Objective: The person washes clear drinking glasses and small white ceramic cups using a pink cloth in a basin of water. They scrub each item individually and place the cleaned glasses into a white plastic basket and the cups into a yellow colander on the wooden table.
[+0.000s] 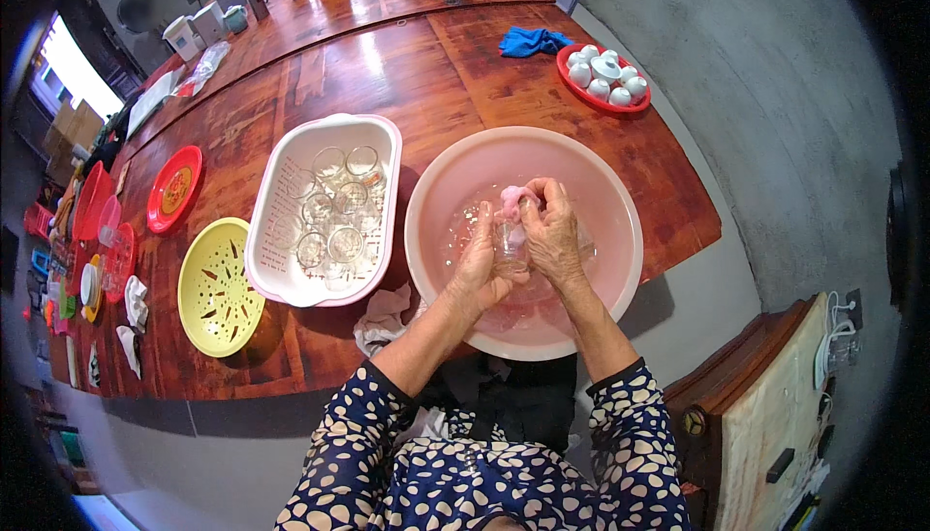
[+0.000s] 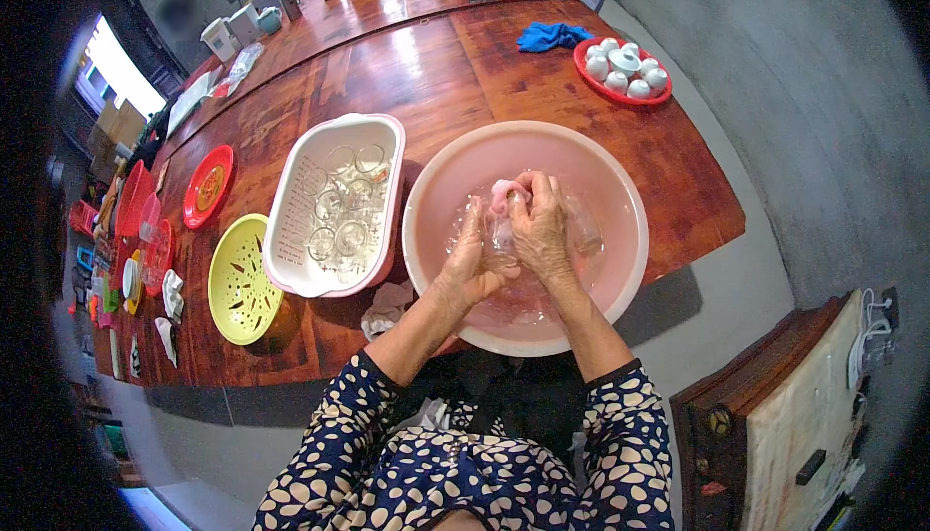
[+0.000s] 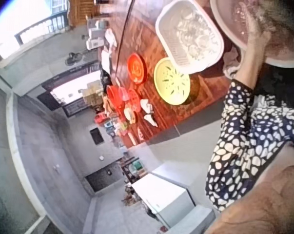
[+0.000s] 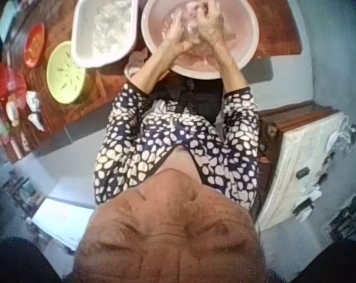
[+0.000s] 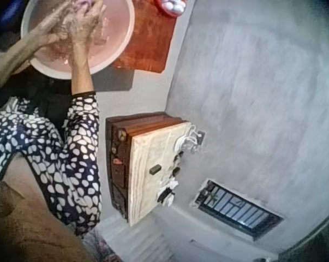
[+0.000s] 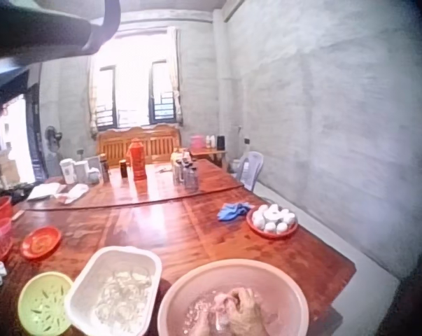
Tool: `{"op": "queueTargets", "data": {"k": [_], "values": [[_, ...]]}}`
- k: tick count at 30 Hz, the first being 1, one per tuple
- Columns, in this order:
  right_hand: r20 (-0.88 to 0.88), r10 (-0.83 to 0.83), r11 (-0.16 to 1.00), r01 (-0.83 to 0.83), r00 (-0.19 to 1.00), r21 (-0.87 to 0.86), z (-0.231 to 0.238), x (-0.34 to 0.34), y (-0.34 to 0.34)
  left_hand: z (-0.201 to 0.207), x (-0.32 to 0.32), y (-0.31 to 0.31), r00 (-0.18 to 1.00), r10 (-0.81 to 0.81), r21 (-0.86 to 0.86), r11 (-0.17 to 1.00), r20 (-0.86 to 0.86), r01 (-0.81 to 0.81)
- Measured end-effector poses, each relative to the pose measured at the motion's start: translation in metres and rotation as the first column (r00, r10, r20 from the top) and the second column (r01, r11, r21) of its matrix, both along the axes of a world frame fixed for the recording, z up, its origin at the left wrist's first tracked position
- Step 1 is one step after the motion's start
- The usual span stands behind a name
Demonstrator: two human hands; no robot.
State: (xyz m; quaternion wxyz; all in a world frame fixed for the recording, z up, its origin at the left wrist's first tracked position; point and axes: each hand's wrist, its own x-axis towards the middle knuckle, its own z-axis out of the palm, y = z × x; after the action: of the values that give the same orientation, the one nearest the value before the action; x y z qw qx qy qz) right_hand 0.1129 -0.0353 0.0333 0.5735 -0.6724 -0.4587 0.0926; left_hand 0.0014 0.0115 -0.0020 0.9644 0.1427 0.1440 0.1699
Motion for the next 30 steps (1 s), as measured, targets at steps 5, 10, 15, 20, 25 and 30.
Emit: {"op": "queueTargets", "data": {"k": [5,10,15,20,25,30], "values": [[0.2,0.035,0.999,-0.027,0.979,-0.041,0.023,-0.033,-0.043,0.026,0.003,-0.008,0.963,0.222,-0.016,0.974,-0.152,-0.227],[0.379,-0.012,0.995,-0.024,0.925,0.092,0.013,-0.056,-0.062,0.011,0.001,-0.004,0.98,0.173,0.015,0.985,-0.099,-0.172],[0.148,-0.045,0.997,0.035,0.988,0.067,0.025,-0.033,-0.028,0.011,0.0,-0.007,0.996,0.06,0.035,0.997,0.065,-0.063],[-0.391,0.013,0.997,0.016,0.92,0.071,0.015,-0.013,-0.002,0.011,-0.005,-0.001,0.997,0.005,0.056,0.998,0.083,-0.01],[0.029,-0.063,0.998,0.064,0.998,-0.024,0.028,-0.039,-0.035,0.033,0.002,-0.011,0.97,0.208,-0.008,0.978,-0.124,-0.21],[0.447,-0.054,0.995,0.008,0.893,0.104,0.015,-0.048,-0.051,0.013,-0.004,-0.004,0.994,0.109,-0.051,0.993,0.016,-0.108]]}}
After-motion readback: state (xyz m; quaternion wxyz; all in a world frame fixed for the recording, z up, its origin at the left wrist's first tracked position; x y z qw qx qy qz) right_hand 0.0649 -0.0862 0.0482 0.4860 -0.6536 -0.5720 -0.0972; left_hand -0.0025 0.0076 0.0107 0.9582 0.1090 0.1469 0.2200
